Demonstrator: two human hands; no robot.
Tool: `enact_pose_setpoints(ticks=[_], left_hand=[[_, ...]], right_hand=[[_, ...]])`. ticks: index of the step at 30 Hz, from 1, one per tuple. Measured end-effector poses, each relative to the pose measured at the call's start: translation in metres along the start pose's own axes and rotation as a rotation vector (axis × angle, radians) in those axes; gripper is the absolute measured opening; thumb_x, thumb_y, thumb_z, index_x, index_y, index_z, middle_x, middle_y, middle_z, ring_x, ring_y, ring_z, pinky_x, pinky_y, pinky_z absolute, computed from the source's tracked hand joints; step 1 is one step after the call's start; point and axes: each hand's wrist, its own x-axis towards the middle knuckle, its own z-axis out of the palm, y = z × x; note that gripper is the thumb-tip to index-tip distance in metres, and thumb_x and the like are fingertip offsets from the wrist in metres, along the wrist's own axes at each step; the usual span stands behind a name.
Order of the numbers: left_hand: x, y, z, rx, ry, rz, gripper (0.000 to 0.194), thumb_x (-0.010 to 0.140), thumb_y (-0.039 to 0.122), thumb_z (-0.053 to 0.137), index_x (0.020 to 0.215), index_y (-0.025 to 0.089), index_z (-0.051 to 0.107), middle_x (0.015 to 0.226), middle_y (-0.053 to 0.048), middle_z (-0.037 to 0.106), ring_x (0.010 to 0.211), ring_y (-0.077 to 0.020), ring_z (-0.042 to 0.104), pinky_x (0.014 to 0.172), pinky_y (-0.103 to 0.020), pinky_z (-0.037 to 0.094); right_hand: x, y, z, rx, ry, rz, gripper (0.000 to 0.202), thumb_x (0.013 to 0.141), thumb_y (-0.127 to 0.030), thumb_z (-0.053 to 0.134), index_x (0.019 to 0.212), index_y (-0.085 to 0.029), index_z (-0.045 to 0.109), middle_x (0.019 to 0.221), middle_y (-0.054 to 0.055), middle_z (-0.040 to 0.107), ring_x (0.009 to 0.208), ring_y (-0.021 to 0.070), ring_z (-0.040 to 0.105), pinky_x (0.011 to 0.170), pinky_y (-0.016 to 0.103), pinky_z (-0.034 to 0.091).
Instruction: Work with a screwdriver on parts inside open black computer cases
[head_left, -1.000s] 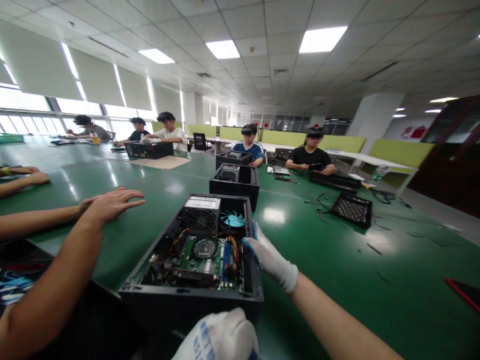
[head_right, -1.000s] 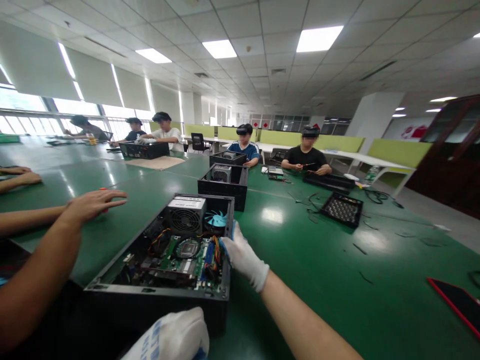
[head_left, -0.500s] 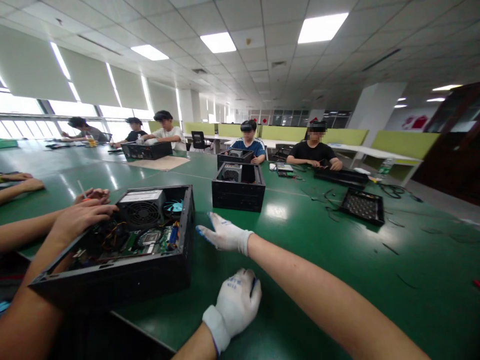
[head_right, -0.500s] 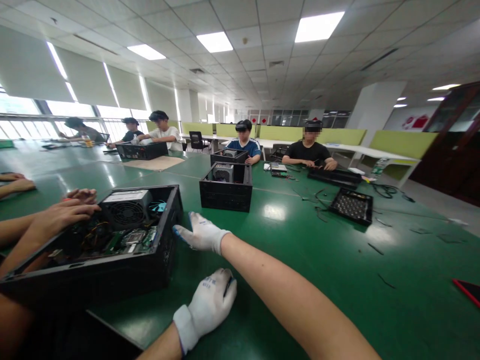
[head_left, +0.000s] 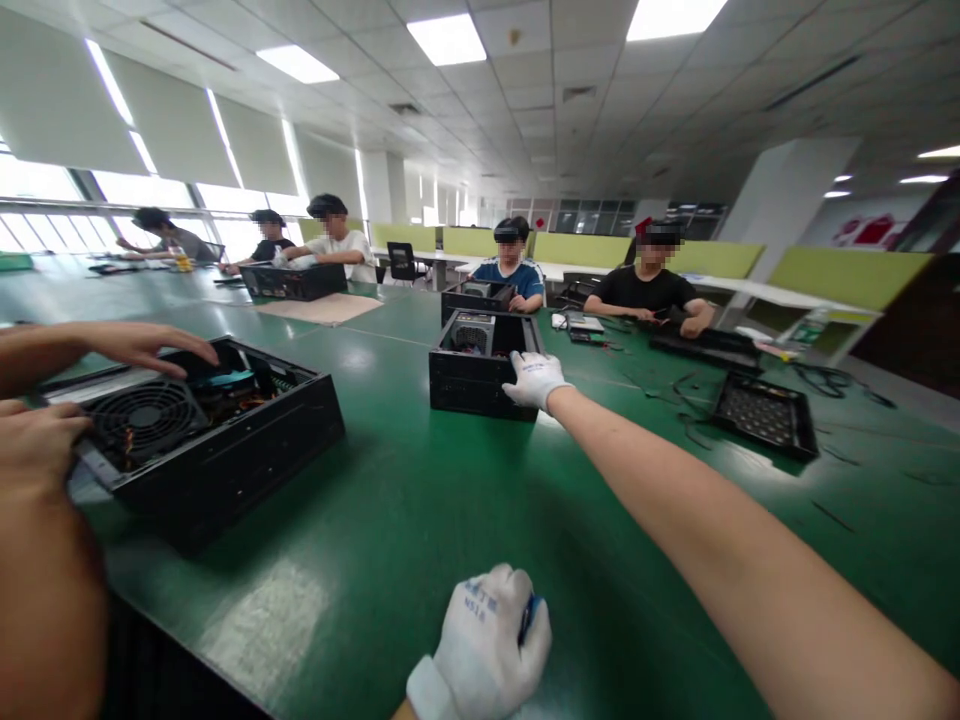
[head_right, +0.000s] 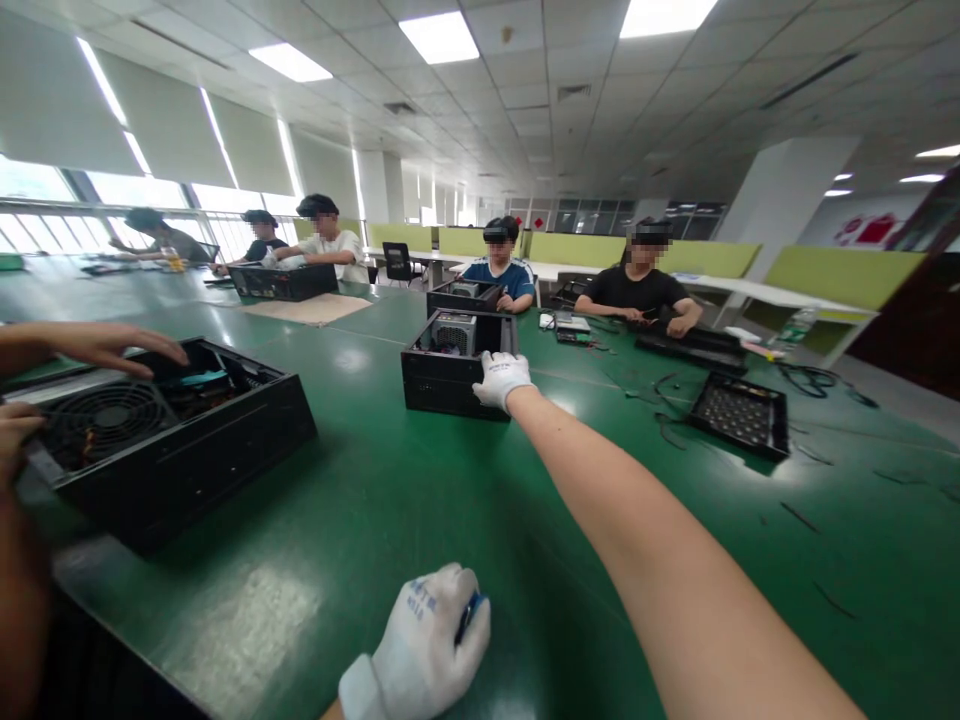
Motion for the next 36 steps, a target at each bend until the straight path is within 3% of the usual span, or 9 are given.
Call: enact_pose_setpoints(ticks=[3,8,12,19,23,31,36], left_hand=[[0.0,-0.002,-0.001,0.004,0.014,-0.035,0.014,0.099,0.025,0.045,0.088,0.023,0.053,0.077,-0.003,0.061,0.067,-0.0212,0.063,0.063,-0.036,0.048],[0.003,-0.006,-0.002,-0.024,0.007,-0.106,0.017,0.101,0.024,0.042,0.087,0.023,0.052,0.077,-0.002,0.059,0.067,-0.0197,0.061,0.063,-0.034,0.047],[0.006,-0.008,-0.001,-0.042,0.018,-0.114,0.017,0.102,0.025,0.042,0.09,0.023,0.054,0.08,-0.003,0.061,0.07,-0.0194,0.063,0.066,-0.033,0.048],[0.006,-0.01,-0.009,-0.041,0.087,-0.15,0.019,0.103,0.026,0.044,0.089,0.022,0.056,0.08,-0.003,0.062,0.07,-0.0188,0.064,0.067,-0.031,0.049],[0.008,0.004,-0.036,-0.086,0.151,-0.148,0.02,0.104,0.027,0.045,0.088,0.021,0.056,0.079,-0.002,0.061,0.07,-0.018,0.062,0.067,-0.03,0.046],[0.03,0.064,-0.132,-0.131,0.126,0.029,0.017,0.101,0.027,0.051,0.084,0.022,0.054,0.077,0.0,0.055,0.066,-0.0157,0.055,0.064,-0.03,0.039],[0.046,0.094,-0.151,-0.084,0.013,0.101,0.021,0.101,0.032,0.051,0.084,0.021,0.056,0.081,-0.001,0.059,0.071,-0.0163,0.058,0.064,-0.029,0.041]], right_hand=[[0.005,-0.002,-0.002,-0.059,0.016,0.004,0.043,0.098,-0.042,0.066,0.134,-0.019,0.061,0.137,0.011,0.061,0.118,0.027,0.063,0.099,0.052,0.054],[-0.017,-0.003,-0.015,-0.083,0.036,-0.042,0.047,0.097,-0.052,0.061,0.126,-0.015,0.065,0.126,0.015,0.067,0.118,0.0299,0.06,0.101,0.048,0.047],[-0.064,-0.001,-0.027,-0.078,0.073,-0.091,0.052,0.098,-0.055,0.051,0.12,-0.012,0.068,0.118,0.02,0.07,0.114,0.0349,0.057,0.096,0.045,0.04],[-0.178,0.007,-0.054,-0.087,0.125,-0.123,0.054,0.101,-0.061,0.043,0.106,-0.014,0.07,0.104,0.017,0.072,0.104,0.0332,0.056,0.089,0.043,0.036],[-0.248,0.017,-0.075,-0.066,0.186,-0.196,0.054,0.101,-0.063,0.044,0.09,-0.016,0.069,0.086,0.013,0.07,0.091,0.0287,0.056,0.084,0.04,0.036],[-0.368,0.035,-0.104,0.089,0.23,-0.282,0.044,0.097,-0.057,0.057,0.074,-0.02,0.064,0.074,0.008,0.063,0.085,0.0266,0.056,0.081,0.041,0.041],[-0.415,0.037,-0.118,0.174,0.284,-0.331,0.034,0.095,-0.048,0.063,0.074,-0.021,0.063,0.072,0.008,0.062,0.086,0.0282,0.059,0.076,0.042,0.044]])
